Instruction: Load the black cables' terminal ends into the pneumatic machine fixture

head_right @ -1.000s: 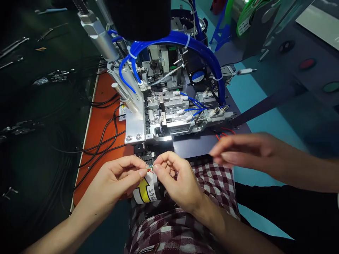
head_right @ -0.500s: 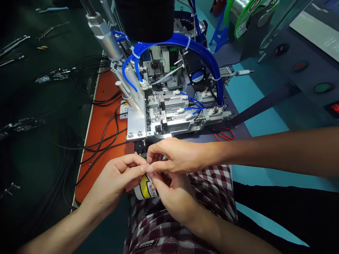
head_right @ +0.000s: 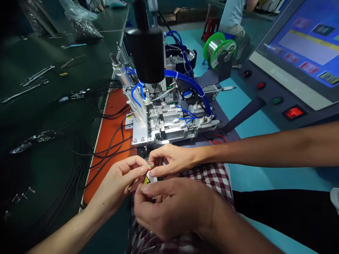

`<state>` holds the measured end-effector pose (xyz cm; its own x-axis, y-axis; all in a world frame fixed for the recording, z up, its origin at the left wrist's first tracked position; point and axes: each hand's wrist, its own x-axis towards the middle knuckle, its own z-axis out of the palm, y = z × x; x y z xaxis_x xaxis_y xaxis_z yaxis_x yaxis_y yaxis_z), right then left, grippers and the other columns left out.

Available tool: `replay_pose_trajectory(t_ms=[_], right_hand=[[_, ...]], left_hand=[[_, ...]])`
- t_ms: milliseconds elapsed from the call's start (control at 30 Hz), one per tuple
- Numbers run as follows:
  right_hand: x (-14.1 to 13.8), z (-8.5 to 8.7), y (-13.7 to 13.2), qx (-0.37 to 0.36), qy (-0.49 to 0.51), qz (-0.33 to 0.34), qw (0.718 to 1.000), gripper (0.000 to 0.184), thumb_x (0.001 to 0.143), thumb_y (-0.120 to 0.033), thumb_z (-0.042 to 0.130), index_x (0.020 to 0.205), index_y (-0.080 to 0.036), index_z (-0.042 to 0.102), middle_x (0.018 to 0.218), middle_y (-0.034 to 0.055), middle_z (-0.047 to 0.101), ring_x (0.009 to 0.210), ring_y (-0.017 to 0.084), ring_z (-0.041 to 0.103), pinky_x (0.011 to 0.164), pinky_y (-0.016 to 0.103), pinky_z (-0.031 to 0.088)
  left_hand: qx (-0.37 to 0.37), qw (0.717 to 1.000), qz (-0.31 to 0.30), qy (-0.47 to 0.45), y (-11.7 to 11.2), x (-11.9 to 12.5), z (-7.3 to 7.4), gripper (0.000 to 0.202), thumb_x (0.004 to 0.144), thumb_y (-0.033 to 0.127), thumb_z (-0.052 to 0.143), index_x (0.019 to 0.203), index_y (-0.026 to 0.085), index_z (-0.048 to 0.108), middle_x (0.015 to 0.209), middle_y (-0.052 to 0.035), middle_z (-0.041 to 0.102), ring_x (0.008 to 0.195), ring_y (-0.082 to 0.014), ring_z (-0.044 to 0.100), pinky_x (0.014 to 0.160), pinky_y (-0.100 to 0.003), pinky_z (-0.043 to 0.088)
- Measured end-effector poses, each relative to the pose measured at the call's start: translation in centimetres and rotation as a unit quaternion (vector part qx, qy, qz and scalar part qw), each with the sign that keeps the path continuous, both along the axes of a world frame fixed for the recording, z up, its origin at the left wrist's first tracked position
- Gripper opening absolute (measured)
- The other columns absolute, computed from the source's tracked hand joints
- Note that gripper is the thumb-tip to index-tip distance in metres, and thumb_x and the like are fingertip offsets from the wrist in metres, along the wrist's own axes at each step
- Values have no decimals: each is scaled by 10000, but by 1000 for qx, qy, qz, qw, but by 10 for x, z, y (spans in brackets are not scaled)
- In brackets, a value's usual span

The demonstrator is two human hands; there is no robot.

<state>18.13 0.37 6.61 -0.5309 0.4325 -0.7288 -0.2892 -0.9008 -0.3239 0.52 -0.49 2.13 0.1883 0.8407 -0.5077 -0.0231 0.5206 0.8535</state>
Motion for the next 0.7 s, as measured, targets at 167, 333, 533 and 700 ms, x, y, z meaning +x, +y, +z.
replay_pose_trajectory(t_ms=[167,333,533,700], right_hand=[[-18,-18,-11,-905,341,-219,134,246,905,-39,499,850,-214,663,908,4,715,882,105,662,793,169,556],[-23,-37,-6,-920,348,-178,11,171,929,-151,469,838,-191,608,978,16,701,992,184,646,725,269,554],[-50,-60,-16,-888,418,-184,-49,221,957,-181,413,929,-175,632,953,56,682,893,205,642,787,357,532],[-62,-85,-27,-844,467,-248,-94,223,911,-66,458,953,-162,656,873,82,682,856,228,622,848,438,503]], left_hand=[[69,997,-7,-36,-5,-4,7,235,786,369,678,748,154,590,631,33,511,574,-73,423,525,-175,331],[143,988,48,-23,-10,-10,14,255,839,416,611,791,168,645,717,3,591,689,-112,532,640,-195,420],[313,936,60,151,-31,-25,12,193,894,325,540,1002,215,656,986,-55,646,932,-194,595,818,-280,467],[525,830,12,188,-80,-27,-22,225,905,313,506,1080,265,640,823,-61,652,766,-205,593,683,-306,481]])
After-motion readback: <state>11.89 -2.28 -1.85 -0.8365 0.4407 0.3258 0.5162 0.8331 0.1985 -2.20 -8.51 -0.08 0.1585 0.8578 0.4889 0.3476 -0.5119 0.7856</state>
